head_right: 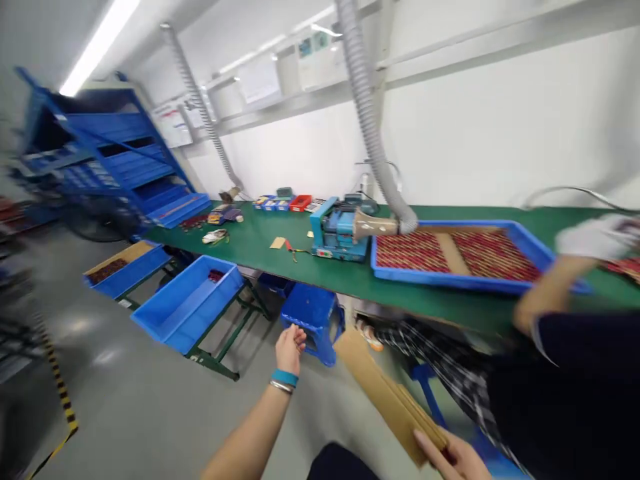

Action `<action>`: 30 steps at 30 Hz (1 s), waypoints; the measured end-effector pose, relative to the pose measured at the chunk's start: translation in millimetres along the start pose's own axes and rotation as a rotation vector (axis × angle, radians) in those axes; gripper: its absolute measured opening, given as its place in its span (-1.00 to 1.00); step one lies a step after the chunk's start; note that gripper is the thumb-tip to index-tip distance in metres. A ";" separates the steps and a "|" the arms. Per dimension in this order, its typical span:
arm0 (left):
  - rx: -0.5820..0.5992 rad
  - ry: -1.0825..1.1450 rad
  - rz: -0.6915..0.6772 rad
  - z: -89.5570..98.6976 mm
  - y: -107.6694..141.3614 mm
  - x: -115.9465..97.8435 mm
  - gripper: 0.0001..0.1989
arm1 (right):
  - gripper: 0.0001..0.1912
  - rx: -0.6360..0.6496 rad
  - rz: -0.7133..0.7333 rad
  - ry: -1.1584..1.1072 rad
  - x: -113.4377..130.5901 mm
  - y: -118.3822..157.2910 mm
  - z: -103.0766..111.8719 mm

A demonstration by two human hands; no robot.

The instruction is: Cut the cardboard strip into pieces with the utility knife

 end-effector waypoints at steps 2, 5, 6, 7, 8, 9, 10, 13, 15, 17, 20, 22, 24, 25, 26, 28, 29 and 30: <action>0.114 -0.145 0.038 -23.2 28.0 24.8 -0.79 | -0.43 -0.094 0.052 0.106 13.8 28.3 16.7; 0.398 -0.461 0.218 -68.5 99.6 114.2 -0.33 | -0.49 -0.272 0.141 0.227 21.2 75.7 39.4; 0.484 -0.556 0.273 -79.4 127.8 147.6 -0.24 | -0.54 -0.337 0.179 0.262 20.9 94.4 47.3; 0.569 -0.630 0.300 -89.0 155.6 177.7 -0.22 | -0.59 -0.402 0.222 0.304 19.9 115.4 55.7; 0.633 -0.680 0.317 -96.8 180.6 204.7 -0.24 | -0.64 -0.468 0.272 0.361 18.6 139.1 64.6; 0.691 -0.707 0.326 -104.4 202.9 228.6 -0.29 | -0.67 -0.532 0.325 0.437 17.3 165.5 73.9; 0.734 -0.718 0.337 -111.6 221.8 250.3 -0.35 | -0.69 -0.594 0.375 0.533 15.7 194.3 83.2; 0.835 -0.746 0.422 -132.6 267.5 314.1 -0.49 | -0.69 -0.743 0.462 0.872 8.8 287.1 108.9; 0.911 -0.775 0.492 -144.3 298.1 359.0 -0.52 | -0.69 -0.800 0.442 1.090 2.6 344.1 123.3; 0.996 -0.801 0.584 -148.4 334.4 405.2 -0.51 | -0.67 -0.846 0.364 1.272 -3.3 393.1 137.0; 1.116 -0.931 0.707 -136.1 395.4 467.1 -0.48 | -0.64 -0.940 0.198 1.445 -9.9 454.2 155.2; 1.221 -1.101 0.672 -124.7 432.9 496.8 -0.50 | -0.64 -1.016 0.108 1.504 -13.8 488.4 162.1; 1.333 -1.250 0.587 -117.5 464.5 519.9 -0.53 | -0.62 -1.090 0.027 1.525 -20.2 517.6 165.1; 1.385 -1.307 0.562 -115.0 478.3 531.1 -0.54 | -0.60 -1.132 -0.015 1.524 -24.5 530.8 165.9; 1.432 -1.353 0.556 -113.1 490.6 542.6 -0.54 | -0.58 -1.177 -0.064 1.516 -29.5 543.3 166.8; 1.507 -1.431 0.582 -110.1 511.4 567.4 -0.52 | -0.58 -1.268 -0.172 1.486 -40.6 566.0 169.2; 1.534 -1.470 0.594 -109.3 519.9 580.4 -0.51 | -0.58 -1.302 -0.215 1.469 -46.2 575.4 171.0; 1.554 -1.509 0.601 -109.1 527.3 594.0 -0.50 | -0.60 -1.325 -0.244 1.455 -51.3 583.1 173.4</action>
Point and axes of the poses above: each hand's wrist, its own y-axis away from the middle knuckle, its own z-axis out of the back of the hand, x = y × z, the point moved 9 cm from there along -y, towards the middle knuckle, and after that the axes turned 14 degrees about z, right-handed, at the moved point
